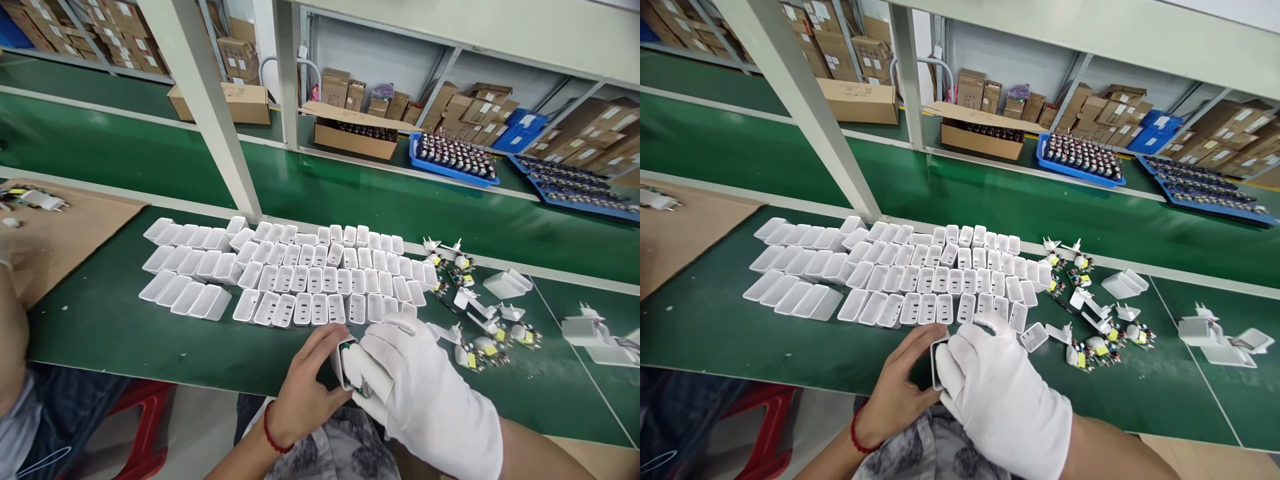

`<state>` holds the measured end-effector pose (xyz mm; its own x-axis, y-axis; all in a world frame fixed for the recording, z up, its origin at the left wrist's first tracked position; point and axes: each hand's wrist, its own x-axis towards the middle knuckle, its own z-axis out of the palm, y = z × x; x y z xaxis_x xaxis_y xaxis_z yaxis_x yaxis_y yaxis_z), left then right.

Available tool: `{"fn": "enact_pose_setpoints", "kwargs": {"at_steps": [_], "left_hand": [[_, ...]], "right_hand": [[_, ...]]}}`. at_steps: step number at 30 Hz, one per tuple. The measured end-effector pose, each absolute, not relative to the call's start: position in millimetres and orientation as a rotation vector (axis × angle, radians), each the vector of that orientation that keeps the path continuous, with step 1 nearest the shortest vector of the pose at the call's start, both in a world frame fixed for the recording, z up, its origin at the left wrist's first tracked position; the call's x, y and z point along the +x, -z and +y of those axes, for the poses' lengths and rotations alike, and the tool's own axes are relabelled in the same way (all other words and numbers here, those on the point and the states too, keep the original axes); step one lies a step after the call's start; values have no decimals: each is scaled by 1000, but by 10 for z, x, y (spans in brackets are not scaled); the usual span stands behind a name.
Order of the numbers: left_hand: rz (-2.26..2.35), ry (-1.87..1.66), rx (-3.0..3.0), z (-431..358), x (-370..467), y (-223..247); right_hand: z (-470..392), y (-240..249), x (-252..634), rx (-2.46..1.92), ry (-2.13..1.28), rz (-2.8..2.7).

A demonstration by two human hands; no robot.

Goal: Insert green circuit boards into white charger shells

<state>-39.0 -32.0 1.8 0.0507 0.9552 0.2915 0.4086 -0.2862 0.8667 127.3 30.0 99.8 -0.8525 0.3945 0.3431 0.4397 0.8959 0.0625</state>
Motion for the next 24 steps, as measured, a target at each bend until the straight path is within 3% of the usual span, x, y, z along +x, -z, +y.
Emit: {"fn": "enact_pose_setpoints", "kwargs": {"at_steps": [14,18,21,24], "left_hand": [[1345,-1229,1720,-336,-365,24],[1387,-1358,1551,-299,-348,22],[1416,-1402,1448,-296,-269,85],[1403,-1394,1471,-329,-171,140]], "right_hand": [[351,-958,1231,-602,188,-2880],[298,-880,1488,-711,-163,-2474],[122,-537,1645,-1038,-717,-2169],[-27,-157,1584,-974,-1152,-2197]]}}
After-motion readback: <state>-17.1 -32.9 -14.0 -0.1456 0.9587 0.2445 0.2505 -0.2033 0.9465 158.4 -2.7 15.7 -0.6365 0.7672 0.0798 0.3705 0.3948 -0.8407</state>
